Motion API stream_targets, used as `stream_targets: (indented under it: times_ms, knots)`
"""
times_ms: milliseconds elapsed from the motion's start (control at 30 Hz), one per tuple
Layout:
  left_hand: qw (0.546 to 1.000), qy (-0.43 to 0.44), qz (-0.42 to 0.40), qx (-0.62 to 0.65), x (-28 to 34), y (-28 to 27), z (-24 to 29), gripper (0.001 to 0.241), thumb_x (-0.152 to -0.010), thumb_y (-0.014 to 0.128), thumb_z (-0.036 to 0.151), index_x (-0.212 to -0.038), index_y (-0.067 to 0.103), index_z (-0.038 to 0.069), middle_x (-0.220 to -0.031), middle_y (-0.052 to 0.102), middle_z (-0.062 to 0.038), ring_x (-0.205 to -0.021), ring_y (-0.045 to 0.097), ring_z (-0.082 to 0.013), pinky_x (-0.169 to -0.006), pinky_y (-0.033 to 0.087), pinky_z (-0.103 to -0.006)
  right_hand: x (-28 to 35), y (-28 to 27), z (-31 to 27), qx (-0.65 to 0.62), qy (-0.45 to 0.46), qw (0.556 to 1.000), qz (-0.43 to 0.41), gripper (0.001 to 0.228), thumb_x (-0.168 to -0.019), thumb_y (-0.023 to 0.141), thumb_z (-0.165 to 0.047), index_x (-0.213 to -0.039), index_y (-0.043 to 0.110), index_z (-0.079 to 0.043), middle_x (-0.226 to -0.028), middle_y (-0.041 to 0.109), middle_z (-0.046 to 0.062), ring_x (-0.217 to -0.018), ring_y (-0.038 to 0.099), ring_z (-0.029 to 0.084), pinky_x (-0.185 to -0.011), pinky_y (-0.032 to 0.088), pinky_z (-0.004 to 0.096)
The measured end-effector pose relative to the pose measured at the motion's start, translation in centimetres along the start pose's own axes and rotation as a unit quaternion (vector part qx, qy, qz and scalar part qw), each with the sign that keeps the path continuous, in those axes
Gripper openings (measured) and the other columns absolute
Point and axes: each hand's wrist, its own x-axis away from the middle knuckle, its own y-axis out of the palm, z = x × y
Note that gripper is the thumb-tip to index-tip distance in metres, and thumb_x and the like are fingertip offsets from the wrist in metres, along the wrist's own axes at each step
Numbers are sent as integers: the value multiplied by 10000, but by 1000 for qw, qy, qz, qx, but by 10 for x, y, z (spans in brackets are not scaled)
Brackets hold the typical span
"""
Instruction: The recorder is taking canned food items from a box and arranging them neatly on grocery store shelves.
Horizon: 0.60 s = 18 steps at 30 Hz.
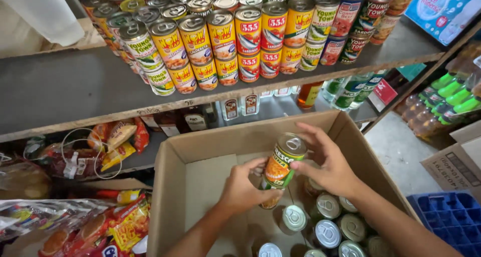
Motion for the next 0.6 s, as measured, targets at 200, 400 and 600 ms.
stream_targets:
  times_ms: [200, 400, 600]
  knots:
    - [998, 52, 39, 26, -1, 7, -3, 724, -655, 946, 242, -1286, 677, 11, -1144, 777, -68, -1057, 711, -135, -983, 546, -311, 6, 8, 31, -39, 7, 999, -10, 825, -756, 840, 1, -1461, 417, -63, -1391, 603, 106, -1250, 617, 206, -1066, 517, 405]
    - [991, 65, 4, 120, 0, 0, -5, 748, -674, 937, 137, -1339, 632, -18, -1234, 745, -89, -1150, 695, -149, -1059, 538, -340, 5, 7, 34, 0, 11, 998, -63, 734, -786, 855, -48, -1431, 504, -28, -1377, 642, 108, -1281, 602, 213, -1143, 447, 425]
    - [986, 75, 13, 147, -4, -2, -7, 817, -652, 944, 137, -1370, 584, -15, -1228, 733, -83, -1153, 689, -155, -1062, 521, -344, 6, -9, 41, -59, 24, 993, -104, 744, -864, 769, -66, -1501, 385, -74, -1516, 503, 79, -1433, 441, 205, -1213, 323, 415]
